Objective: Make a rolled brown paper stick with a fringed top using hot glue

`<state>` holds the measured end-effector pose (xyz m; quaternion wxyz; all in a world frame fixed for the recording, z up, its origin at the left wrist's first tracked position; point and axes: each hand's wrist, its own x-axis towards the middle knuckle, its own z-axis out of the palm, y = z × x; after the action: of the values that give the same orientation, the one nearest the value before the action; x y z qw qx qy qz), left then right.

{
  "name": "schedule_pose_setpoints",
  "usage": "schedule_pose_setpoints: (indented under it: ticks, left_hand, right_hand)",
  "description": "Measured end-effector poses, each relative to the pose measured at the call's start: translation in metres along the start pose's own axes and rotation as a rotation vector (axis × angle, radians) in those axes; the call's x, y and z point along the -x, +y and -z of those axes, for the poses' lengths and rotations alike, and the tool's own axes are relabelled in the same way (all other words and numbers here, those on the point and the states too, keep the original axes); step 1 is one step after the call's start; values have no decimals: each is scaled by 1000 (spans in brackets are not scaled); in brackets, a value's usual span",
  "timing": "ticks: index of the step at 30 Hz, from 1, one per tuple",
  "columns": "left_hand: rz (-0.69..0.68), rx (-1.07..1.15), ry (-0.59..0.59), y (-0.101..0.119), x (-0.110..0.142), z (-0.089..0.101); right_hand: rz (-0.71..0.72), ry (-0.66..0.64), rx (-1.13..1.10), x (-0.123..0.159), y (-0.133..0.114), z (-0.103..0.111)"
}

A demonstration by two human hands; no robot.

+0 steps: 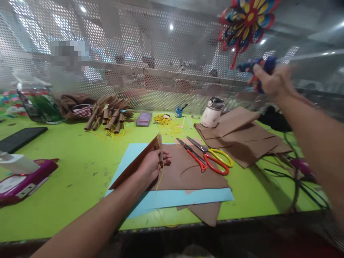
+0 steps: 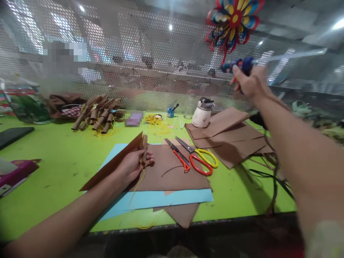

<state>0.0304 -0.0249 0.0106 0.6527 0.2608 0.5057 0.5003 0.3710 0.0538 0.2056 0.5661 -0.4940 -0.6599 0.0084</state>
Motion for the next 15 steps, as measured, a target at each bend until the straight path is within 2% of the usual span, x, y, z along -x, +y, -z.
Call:
schedule_pose_setpoints:
  ticks: [2,4,5,6,8,11,15]
  left_hand:
    - [-47,22,24,2,-1,2]
    - [-111,44,50,5,-3,4]
    - [-140,52,60,6,-5,6]
    - [-162,56,66,8,-6,7]
    - [-195,57,77,10,-9,10]
    - [-237,51,96,15,-12,13]
    - [-258,42,89,19,-12,13]
  right_hand:
    - [44,82,-83,5,-20,-32]
    - [71,103,-212,30,-40,-75]
    - [72,75,-273,48,-49,-97]
    - [17,-11,-451,69,-56,-116]
    - [-18,-127,-532,110,-66,-146]
    - [-78,-302,-568,158,-70,-162]
    - [-208,-416,-580,190,-64,-155]
